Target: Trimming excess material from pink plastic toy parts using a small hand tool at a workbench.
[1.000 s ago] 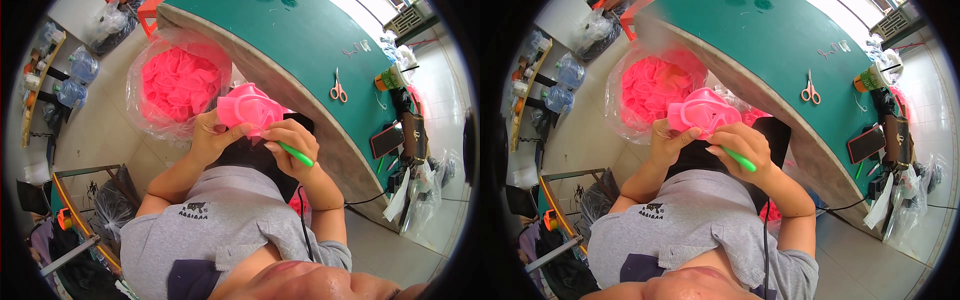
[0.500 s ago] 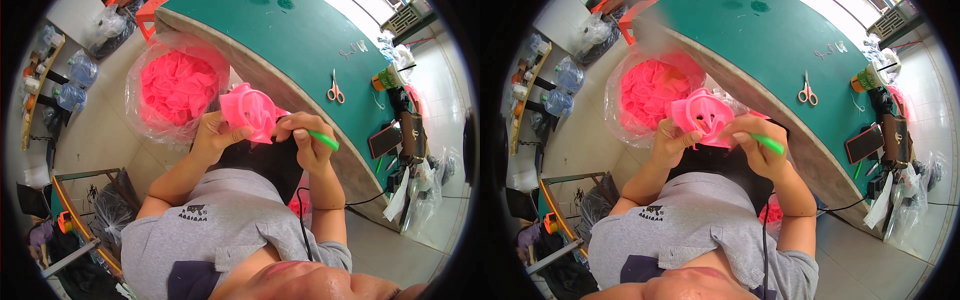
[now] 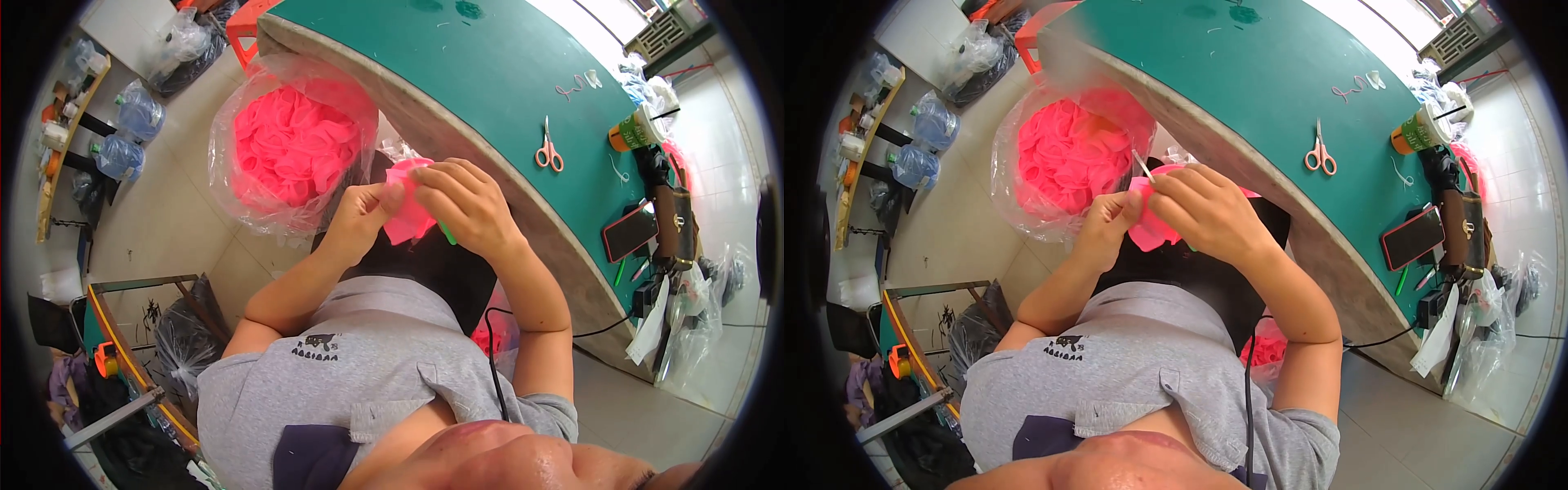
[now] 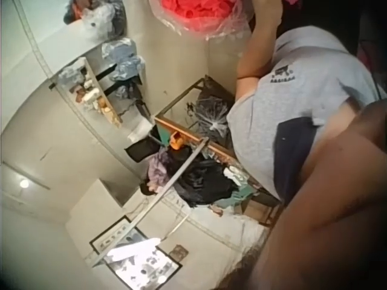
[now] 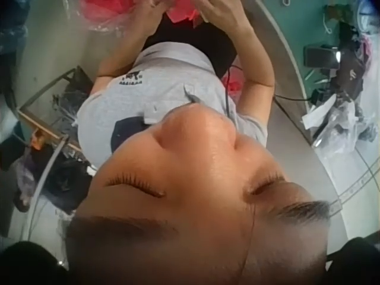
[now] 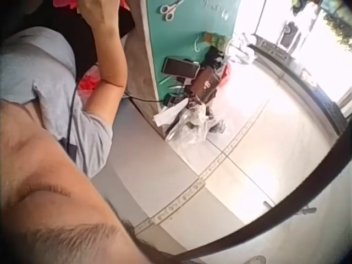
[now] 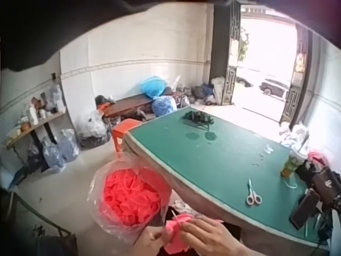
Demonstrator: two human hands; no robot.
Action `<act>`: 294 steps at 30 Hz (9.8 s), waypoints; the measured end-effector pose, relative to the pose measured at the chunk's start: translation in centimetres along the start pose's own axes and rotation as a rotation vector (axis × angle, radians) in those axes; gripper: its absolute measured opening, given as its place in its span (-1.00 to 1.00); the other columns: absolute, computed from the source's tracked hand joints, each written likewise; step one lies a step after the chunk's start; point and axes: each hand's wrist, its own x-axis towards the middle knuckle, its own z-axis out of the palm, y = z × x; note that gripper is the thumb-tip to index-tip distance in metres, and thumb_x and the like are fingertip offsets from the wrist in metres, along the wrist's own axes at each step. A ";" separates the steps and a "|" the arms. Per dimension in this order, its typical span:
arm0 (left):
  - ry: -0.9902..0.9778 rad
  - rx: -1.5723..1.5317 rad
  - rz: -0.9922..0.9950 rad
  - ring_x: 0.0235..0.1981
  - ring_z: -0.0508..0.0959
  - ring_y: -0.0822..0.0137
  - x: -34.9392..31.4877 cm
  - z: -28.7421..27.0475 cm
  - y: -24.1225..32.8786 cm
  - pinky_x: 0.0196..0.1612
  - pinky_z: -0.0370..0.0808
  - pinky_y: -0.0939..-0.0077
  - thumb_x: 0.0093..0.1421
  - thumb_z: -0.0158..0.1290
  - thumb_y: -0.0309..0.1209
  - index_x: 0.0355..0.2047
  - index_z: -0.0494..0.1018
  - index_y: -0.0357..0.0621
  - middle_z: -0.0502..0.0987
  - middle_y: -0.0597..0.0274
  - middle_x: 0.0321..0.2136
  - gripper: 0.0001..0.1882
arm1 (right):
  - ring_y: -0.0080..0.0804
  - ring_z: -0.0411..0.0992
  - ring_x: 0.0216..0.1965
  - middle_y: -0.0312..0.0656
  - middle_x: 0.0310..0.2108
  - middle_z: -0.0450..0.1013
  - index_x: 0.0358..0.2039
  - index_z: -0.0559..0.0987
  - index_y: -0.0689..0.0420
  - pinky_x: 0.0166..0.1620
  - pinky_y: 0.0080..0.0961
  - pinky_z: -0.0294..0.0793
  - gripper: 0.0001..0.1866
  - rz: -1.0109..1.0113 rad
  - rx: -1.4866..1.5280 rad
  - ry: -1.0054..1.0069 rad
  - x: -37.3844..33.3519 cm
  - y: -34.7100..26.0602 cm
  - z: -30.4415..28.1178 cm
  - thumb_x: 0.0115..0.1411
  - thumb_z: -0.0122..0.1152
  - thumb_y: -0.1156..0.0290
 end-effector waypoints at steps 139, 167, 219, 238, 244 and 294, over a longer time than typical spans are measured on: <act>-0.376 -0.416 -0.531 -0.83 0.23 0.66 -0.2 -4.6 5.1 -0.80 0.12 0.81 0.14 0.07 -0.51 0.01 0.32 -0.51 0.45 0.22 -0.60 -0.56 | -0.75 0.15 -0.59 -0.36 -0.45 0.43 -0.52 0.32 0.07 -0.52 -0.80 0.12 -0.79 0.781 0.107 0.991 -9.2 12.0 -12.7 0.17 0.12 0.61; -0.103 -0.084 -0.135 -0.29 0.53 0.49 0.1 -1.2 2.2 -0.24 0.50 0.58 0.12 0.20 -0.33 -0.07 0.43 -0.25 0.55 0.26 -0.29 -0.60 | -0.43 0.38 -0.22 -0.13 -0.29 0.44 -0.39 0.29 0.17 -0.09 -0.53 0.35 -0.71 0.673 0.615 0.138 -2.6 -1.3 -0.2 0.12 0.30 0.43; 0.082 -0.287 0.140 -0.11 0.53 0.15 1.1 -2.0 2.8 -0.04 0.49 0.25 0.36 -0.21 -0.15 0.34 -0.44 0.12 0.41 -0.04 -0.04 -0.25 | -0.41 0.34 -0.47 -0.27 -0.56 0.38 -0.56 0.24 0.00 -0.33 -0.38 0.41 -0.62 0.327 0.671 0.430 -2.0 -5.4 -3.4 0.00 0.35 0.55; 0.573 -0.589 0.335 -0.04 0.48 -0.08 4.5 -11.4 -1.0 0.08 0.38 -0.16 0.32 -0.21 -0.40 0.32 -0.41 0.30 0.43 -0.13 -0.09 -0.26 | -0.38 0.19 -0.32 -0.20 -0.37 0.19 -0.32 0.33 0.07 -0.37 -0.49 0.27 -0.85 0.342 1.170 1.072 -7.3 -2.4 -13.7 0.15 0.09 0.58; 0.434 -0.289 0.065 -0.42 0.49 0.27 3.2 -14.2 0.9 -0.18 0.47 0.23 0.26 -0.08 -0.29 0.14 0.25 -0.09 0.50 0.14 -0.40 -0.55 | -0.42 0.22 -0.28 -0.22 -0.36 0.22 -0.25 0.31 0.18 -0.26 -0.49 0.26 -0.75 0.725 0.963 0.977 -7.1 0.2 -12.5 0.13 0.18 0.45; 0.096 1.713 0.172 0.08 0.35 -0.05 8.5 -13.1 -7.5 0.08 0.26 0.04 0.12 0.09 -0.07 0.10 0.25 -0.16 0.36 -0.11 0.05 -0.37 | -0.34 0.35 -0.30 -0.10 -0.31 0.36 -0.35 0.27 0.09 -0.23 -0.46 0.37 -0.89 1.135 1.507 1.112 -10.7 3.2 -14.6 0.25 -0.10 0.62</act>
